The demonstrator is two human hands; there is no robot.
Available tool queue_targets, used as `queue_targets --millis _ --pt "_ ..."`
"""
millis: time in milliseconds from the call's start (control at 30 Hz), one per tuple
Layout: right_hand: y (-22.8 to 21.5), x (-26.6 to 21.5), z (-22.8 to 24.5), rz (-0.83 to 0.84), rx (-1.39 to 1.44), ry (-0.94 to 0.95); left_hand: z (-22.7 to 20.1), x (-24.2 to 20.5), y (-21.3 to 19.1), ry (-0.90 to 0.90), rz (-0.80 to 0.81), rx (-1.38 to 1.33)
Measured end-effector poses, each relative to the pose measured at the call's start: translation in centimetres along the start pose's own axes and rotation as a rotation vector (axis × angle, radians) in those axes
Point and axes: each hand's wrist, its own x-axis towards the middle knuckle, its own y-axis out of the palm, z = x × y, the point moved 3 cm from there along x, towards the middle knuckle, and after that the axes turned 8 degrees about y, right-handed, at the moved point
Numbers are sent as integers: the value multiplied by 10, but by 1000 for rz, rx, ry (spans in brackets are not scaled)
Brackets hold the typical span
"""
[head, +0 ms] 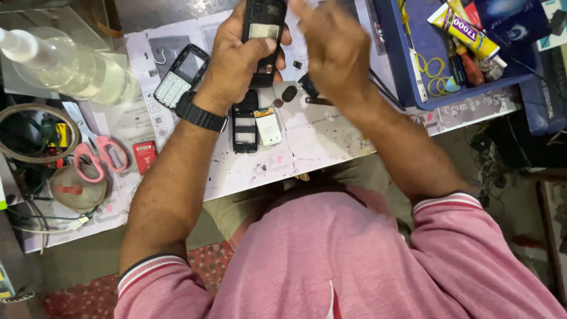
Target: The person cleans the internal components of a disassembled mobile phone using a spray bottle and a small brush. They apply liquid to the phone parts and scrub the surface with the brush.
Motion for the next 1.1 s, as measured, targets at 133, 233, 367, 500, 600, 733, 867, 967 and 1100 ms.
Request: queue_targets --millis 133,233,367,500,600,733,867,967,1100 --pt "-1 6 -2 8 -66 -53 -2 0 2 -17 4 -20" --pt "-2 1 -1 12 -77 -66 -1 0 -1 -5 3 -35" --pt "-3 4 -8 35 -99 -94 4 -1 -4 -15 -9 -42" --pt "-1 1 -1 47 -107 -120 7 1 -8 -24 -17 -69" --pt "-2 0 -3 59 -143 -120 7 -1 -8 -26 -8 -50" --pt "0 6 -4 36 -155 -159 0 3 -2 -59 -18 -39" --pt "9 0 6 34 -209 -203 -4 2 -2 -48 -41 -51" --pt "-2 11 -5 50 -68 -183 -3 2 -2 -63 -29 -83" --pt "5 8 5 44 -186 -210 -3 3 -4 -56 -58 -37"
